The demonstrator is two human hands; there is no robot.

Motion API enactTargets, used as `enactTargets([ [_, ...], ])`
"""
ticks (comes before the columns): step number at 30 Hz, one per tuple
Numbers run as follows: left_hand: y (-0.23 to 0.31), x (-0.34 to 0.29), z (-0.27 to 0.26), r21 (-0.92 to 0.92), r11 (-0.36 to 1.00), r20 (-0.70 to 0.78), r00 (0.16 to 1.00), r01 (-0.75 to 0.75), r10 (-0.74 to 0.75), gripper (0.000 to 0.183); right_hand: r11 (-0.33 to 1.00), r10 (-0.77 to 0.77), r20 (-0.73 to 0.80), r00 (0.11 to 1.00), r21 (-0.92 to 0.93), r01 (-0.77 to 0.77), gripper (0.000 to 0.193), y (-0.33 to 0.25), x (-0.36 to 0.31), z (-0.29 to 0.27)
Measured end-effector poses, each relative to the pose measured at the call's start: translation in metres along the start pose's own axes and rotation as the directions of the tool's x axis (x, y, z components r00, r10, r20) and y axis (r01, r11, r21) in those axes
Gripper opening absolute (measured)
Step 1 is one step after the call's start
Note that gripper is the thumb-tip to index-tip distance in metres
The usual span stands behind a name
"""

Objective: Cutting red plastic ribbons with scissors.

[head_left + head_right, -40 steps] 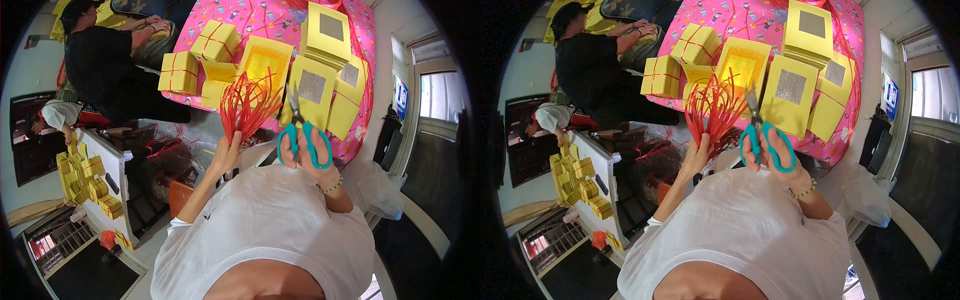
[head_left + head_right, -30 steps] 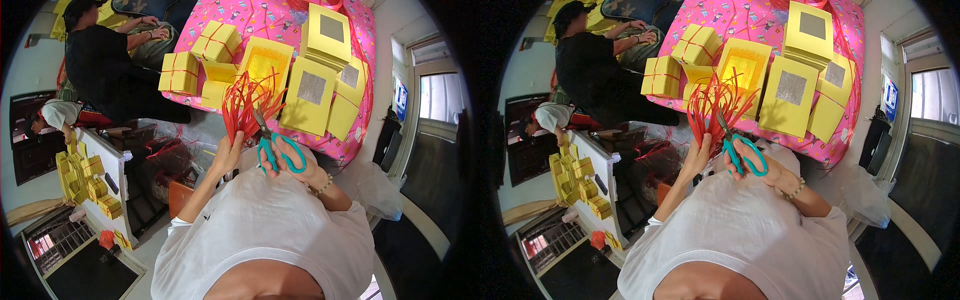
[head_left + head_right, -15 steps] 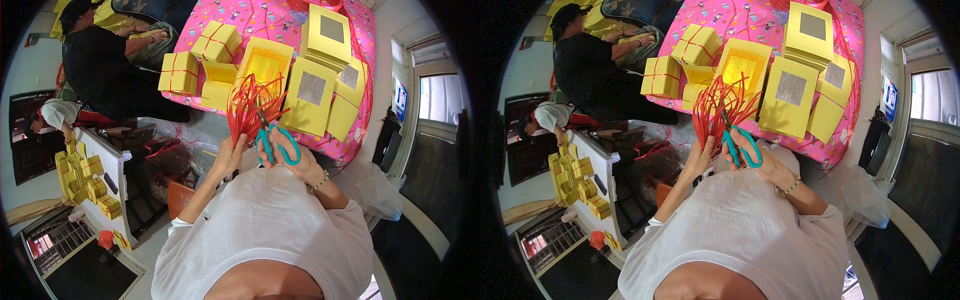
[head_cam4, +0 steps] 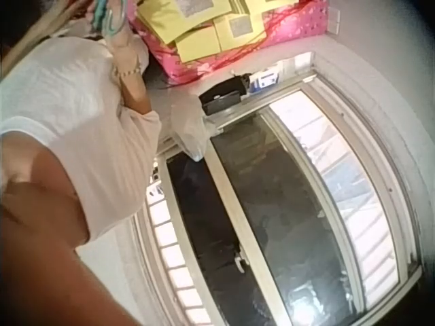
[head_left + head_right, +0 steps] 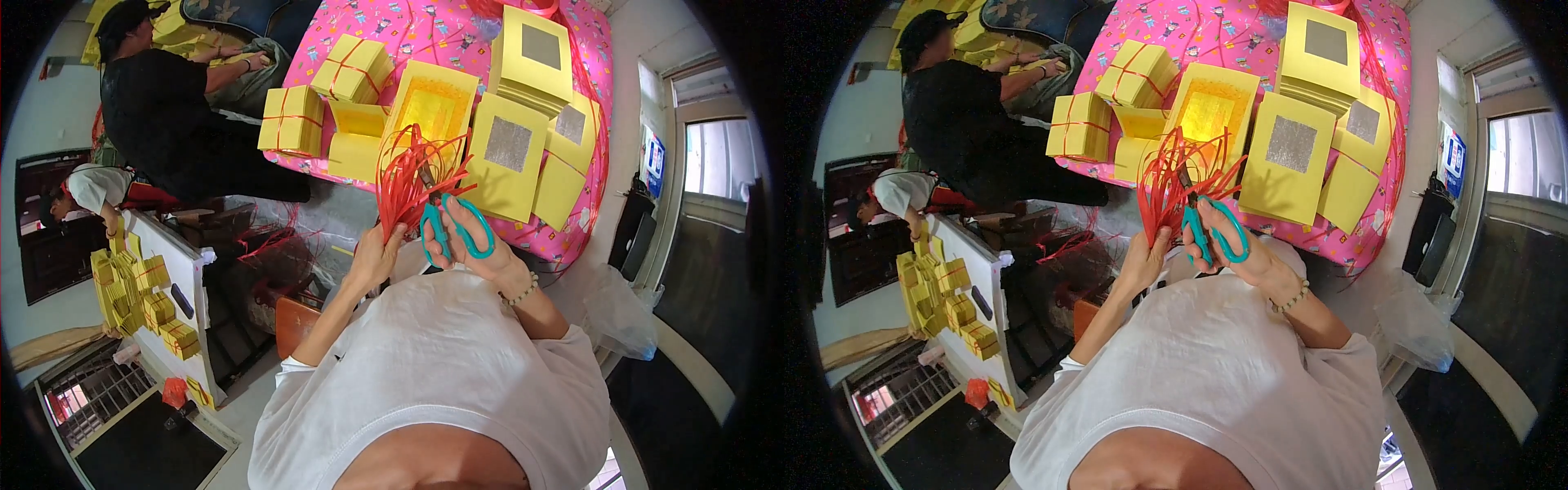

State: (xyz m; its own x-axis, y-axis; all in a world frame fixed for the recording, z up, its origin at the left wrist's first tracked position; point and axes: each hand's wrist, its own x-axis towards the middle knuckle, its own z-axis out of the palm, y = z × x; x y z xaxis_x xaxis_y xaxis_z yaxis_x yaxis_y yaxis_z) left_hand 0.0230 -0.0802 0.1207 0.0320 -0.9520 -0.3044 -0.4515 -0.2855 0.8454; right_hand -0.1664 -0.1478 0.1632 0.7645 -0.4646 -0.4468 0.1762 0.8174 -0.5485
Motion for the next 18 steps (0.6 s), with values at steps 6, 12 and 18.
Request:
enactTargets([
  [6,0.0020,0.0008,-0.0010,0.055,0.997,0.015,0.998,0.058,-0.059,0.033,0.999,0.030,0.005,1.000,0.018,-0.030,0.054,0.0008,0.0000,-0.0010],
  [12,0.0036,0.0000,-0.0001,0.059,0.997,0.044,0.997,0.054,-0.057,0.030,0.999,0.032,0.012,0.999,0.015,-0.032,0.057,-0.0006,0.0025,-0.0043],
  [18,0.0002,-0.0005,-0.0002,0.070,0.997,0.064,0.998,0.012,-0.017,0.025,0.998,0.054,-0.029,0.998,-0.022,-0.055,0.050,-0.0006,0.0044,-0.0052],
])
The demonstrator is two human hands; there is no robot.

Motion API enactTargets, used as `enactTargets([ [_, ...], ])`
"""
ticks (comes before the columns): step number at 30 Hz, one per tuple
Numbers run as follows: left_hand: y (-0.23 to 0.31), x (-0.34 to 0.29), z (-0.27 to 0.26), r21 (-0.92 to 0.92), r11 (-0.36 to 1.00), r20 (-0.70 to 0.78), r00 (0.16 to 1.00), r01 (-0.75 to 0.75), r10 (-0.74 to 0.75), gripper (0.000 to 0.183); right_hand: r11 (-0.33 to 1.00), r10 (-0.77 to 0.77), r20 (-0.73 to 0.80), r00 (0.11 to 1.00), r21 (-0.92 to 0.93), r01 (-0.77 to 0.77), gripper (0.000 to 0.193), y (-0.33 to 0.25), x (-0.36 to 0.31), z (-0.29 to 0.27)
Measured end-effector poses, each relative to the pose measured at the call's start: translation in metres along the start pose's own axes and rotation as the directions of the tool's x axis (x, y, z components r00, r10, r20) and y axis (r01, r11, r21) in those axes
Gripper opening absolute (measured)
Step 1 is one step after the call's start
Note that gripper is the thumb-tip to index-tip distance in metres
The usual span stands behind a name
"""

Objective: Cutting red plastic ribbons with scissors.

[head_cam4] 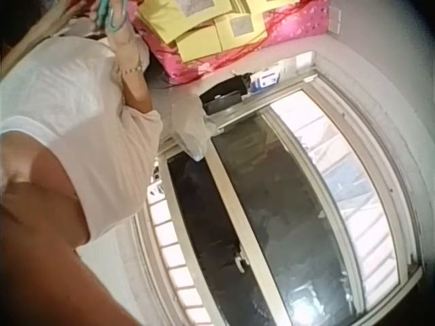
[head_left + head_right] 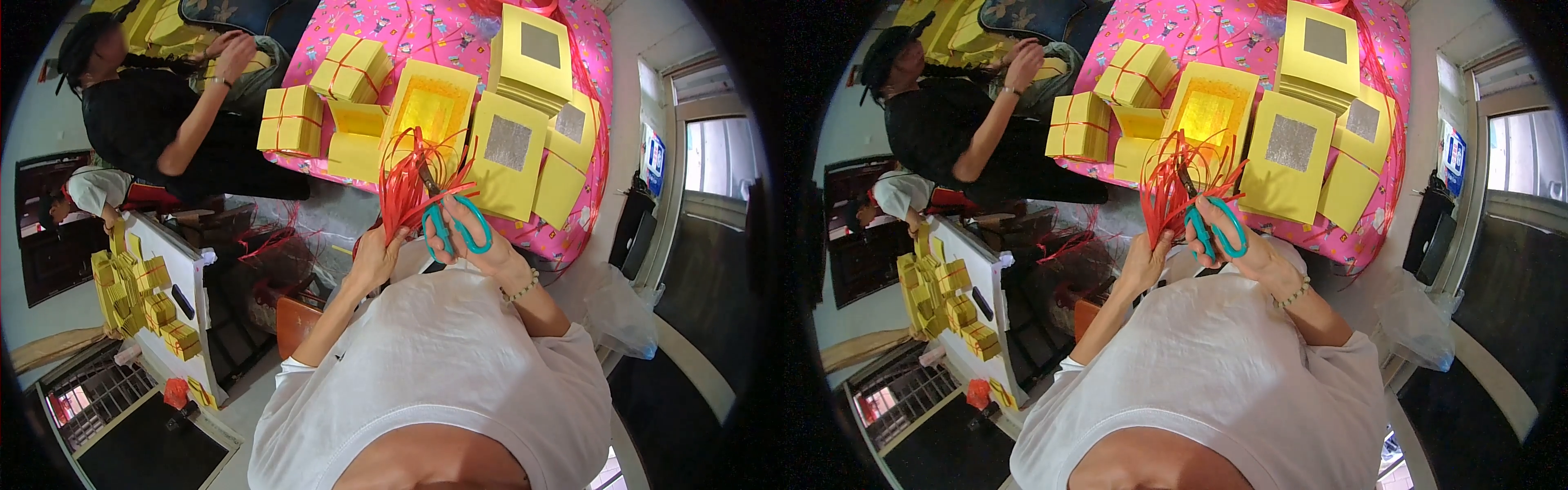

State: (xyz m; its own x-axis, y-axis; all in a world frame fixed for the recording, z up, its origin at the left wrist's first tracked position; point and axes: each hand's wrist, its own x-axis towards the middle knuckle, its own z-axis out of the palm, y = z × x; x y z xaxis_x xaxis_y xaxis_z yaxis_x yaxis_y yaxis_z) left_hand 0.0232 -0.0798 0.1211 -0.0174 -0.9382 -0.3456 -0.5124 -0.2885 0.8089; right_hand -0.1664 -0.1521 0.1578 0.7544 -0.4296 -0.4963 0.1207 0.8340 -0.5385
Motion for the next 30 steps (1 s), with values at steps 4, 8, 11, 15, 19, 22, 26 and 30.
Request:
enactTargets([
  [4,-0.0013,-0.0012,0.0000,0.027,0.996,-0.066,0.994,-0.085,0.087,0.038,0.999,-0.008,-0.032,0.999,-0.040,0.007,0.050,-0.0007,0.0000,0.0004],
  [8,-0.0015,-0.0012,-0.0009,0.035,0.999,-0.019,1.000,-0.009,0.009,0.023,0.999,-0.028,-0.054,0.998,-0.036,0.026,0.049,-0.0012,-0.0005,0.0017],
  [11,-0.0017,-0.0011,-0.0013,0.021,1.000,-0.024,1.000,-0.004,0.005,0.024,0.998,-0.042,-0.062,0.997,-0.053,0.039,0.048,-0.0014,-0.0013,0.0029],
  [15,-0.0018,-0.0024,-0.0014,0.043,0.998,-0.021,0.999,0.044,-0.043,0.026,0.999,-0.018,-0.065,0.998,-0.029,0.016,0.048,-0.0027,-0.0019,0.0027],
  [19,-0.0020,-0.0022,-0.0007,0.036,0.999,-0.025,0.999,0.040,-0.039,0.026,1.000,-0.023,-0.075,0.997,-0.021,0.022,0.048,-0.0029,-0.0024,0.0015],
  [22,-0.0015,-0.0021,-0.0004,0.040,0.999,-0.034,0.999,0.035,-0.033,0.026,1.000,-0.013,-0.074,0.997,-0.008,0.012,0.048,-0.0013,-0.0023,0.0020],
  [26,-0.0003,-0.0031,-0.0002,0.032,0.999,-0.035,0.999,0.038,-0.037,0.025,1.000,-0.009,-0.074,0.997,0.019,0.010,0.048,0.0001,-0.0025,0.0026],
  [30,-0.0009,-0.0034,0.0005,0.025,0.999,-0.034,0.999,0.035,-0.034,0.025,0.999,-0.028,-0.082,0.996,0.014,0.030,0.048,0.0003,-0.0030,0.0020],
])
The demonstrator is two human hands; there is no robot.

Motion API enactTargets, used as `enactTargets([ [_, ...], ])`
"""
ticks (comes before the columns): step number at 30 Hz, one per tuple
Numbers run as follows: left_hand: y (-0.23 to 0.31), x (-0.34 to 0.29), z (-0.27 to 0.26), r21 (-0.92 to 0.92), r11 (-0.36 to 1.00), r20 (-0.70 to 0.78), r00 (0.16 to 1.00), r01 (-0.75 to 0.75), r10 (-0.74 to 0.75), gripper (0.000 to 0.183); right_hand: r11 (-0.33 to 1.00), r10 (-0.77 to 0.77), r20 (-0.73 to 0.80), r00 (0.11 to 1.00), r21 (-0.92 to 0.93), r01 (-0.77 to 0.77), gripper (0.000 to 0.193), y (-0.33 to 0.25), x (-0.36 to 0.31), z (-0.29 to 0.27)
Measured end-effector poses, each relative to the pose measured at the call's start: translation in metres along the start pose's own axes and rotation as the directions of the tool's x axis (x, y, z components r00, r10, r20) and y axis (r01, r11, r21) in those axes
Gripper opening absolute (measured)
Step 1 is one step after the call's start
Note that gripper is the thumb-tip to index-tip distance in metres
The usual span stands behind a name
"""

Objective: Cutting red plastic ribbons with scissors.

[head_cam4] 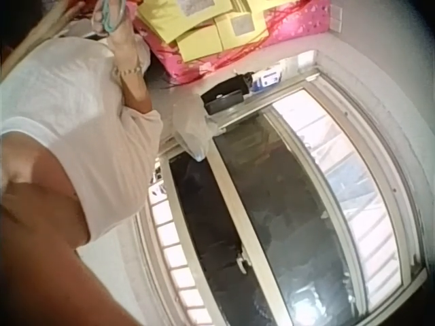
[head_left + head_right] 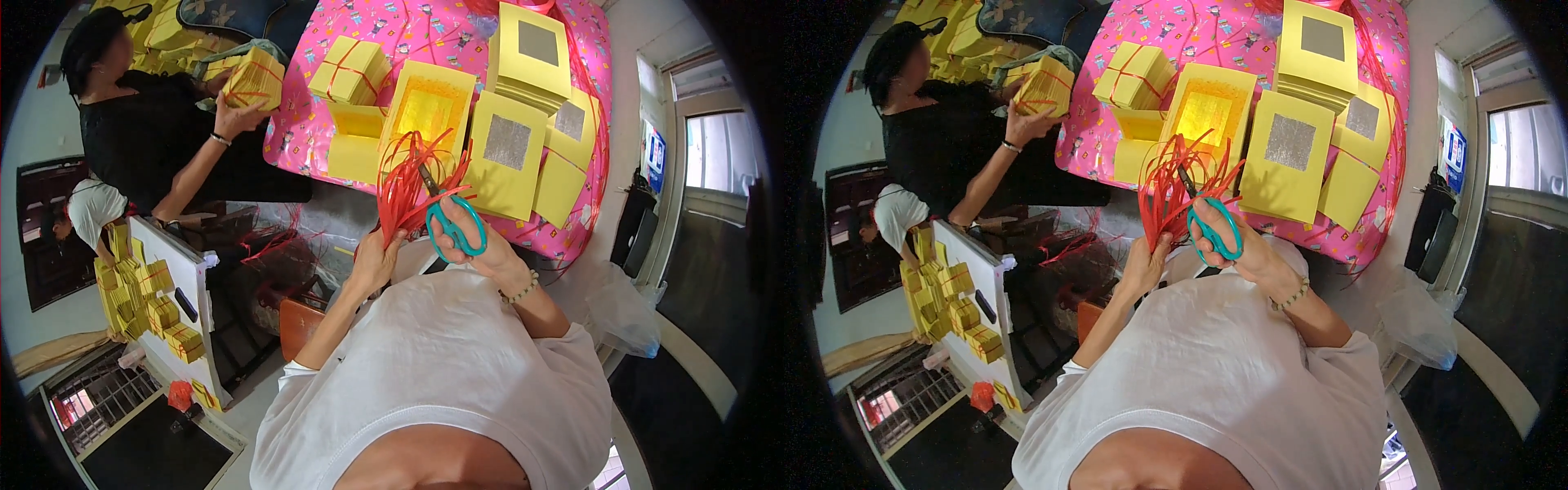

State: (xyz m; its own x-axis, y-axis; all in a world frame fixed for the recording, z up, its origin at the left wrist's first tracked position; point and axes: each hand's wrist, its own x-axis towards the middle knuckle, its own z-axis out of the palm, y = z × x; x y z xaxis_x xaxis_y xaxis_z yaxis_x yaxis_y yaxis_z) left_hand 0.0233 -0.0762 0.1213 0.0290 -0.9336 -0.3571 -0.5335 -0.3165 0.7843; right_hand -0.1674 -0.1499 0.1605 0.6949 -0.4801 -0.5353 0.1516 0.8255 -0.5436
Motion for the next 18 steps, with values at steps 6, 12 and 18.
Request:
enactTargets([
  [6,-0.007,0.001,0.005,-0.039,0.998,-0.044,0.998,-0.047,0.045,0.027,1.000,-0.012,0.022,1.000,0.013,0.012,0.048,-0.001,-0.001,-0.002],
  [12,-0.013,0.004,0.005,-0.054,0.998,-0.035,0.998,0.041,-0.043,0.036,1.000,0.008,0.049,0.999,-0.018,-0.007,0.052,0.002,-0.013,0.006],
  [18,-0.012,0.004,0.005,-0.096,0.995,-0.052,0.998,0.032,-0.037,0.040,0.993,-0.034,0.064,0.997,-0.115,0.041,0.053,0.001,-0.019,0.005],
])
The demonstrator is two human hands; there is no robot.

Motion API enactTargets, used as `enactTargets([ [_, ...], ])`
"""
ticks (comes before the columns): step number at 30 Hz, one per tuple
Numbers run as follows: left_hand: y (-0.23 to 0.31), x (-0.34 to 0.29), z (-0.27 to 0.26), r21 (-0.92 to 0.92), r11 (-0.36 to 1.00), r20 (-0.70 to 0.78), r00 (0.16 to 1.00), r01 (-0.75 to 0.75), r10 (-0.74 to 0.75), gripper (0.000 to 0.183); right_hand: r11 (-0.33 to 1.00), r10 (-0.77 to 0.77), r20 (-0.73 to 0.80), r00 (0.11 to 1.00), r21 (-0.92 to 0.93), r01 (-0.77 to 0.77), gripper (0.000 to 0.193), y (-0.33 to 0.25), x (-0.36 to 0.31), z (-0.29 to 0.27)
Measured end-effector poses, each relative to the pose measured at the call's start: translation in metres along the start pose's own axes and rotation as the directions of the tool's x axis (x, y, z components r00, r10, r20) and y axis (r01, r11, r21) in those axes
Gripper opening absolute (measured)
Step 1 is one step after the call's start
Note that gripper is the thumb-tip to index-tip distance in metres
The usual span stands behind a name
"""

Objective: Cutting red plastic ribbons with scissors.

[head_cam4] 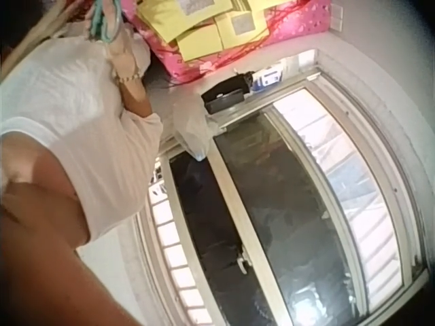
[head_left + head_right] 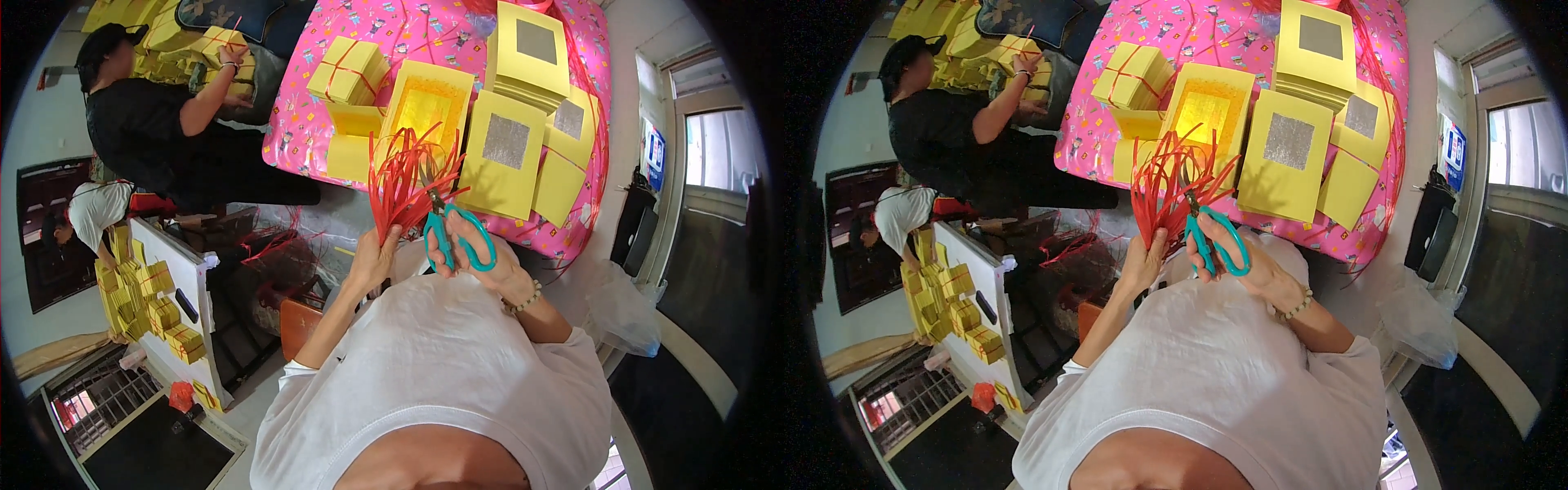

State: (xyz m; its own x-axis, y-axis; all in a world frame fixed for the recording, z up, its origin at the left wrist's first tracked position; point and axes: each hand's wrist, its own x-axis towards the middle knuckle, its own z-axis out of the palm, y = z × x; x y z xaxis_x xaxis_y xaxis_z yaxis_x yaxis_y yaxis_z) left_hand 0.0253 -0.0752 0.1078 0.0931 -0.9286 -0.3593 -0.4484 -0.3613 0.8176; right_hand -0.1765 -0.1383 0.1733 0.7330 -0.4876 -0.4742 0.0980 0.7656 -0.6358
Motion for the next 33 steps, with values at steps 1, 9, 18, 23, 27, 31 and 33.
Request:
enactTargets([
  [1,0.000,0.000,0.000,-0.002,1.000,-0.001,1.000,-0.007,0.007,0.040,1.000,0.007,-0.019,1.000,0.003,-0.007,0.053,0.000,0.001,-0.001],
  [9,0.001,0.000,-0.001,0.020,0.999,0.024,0.999,0.024,-0.025,0.040,1.000,0.018,-0.038,0.999,0.011,-0.017,0.054,-0.001,0.006,-0.003],
  [18,-0.001,0.000,-0.001,0.033,0.999,0.026,1.000,-0.018,0.017,0.037,1.000,0.010,-0.034,0.999,-0.014,-0.010,0.053,0.002,0.010,-0.006],
  [23,-0.002,0.001,0.002,0.032,0.998,0.003,0.999,-0.048,0.048,0.037,0.995,-0.040,-0.076,0.996,-0.089,0.033,0.050,0.002,0.011,-0.007],
  [27,-0.002,0.001,0.002,0.030,0.999,0.006,0.999,-0.045,0.045,0.038,0.994,-0.028,-0.084,0.996,-0.109,0.018,0.048,0.001,0.012,-0.007],
  [31,-0.002,0.001,0.002,0.022,1.000,0.024,1.000,0.001,-0.001,0.040,0.989,-0.019,-0.116,0.993,-0.146,0.002,0.049,0.001,0.011,-0.005],
  [33,-0.002,0.002,0.003,0.010,1.000,0.019,1.000,-0.010,0.010,0.043,0.985,-0.028,-0.122,0.992,-0.170,0.007,0.051,0.001,0.011,-0.004],
])
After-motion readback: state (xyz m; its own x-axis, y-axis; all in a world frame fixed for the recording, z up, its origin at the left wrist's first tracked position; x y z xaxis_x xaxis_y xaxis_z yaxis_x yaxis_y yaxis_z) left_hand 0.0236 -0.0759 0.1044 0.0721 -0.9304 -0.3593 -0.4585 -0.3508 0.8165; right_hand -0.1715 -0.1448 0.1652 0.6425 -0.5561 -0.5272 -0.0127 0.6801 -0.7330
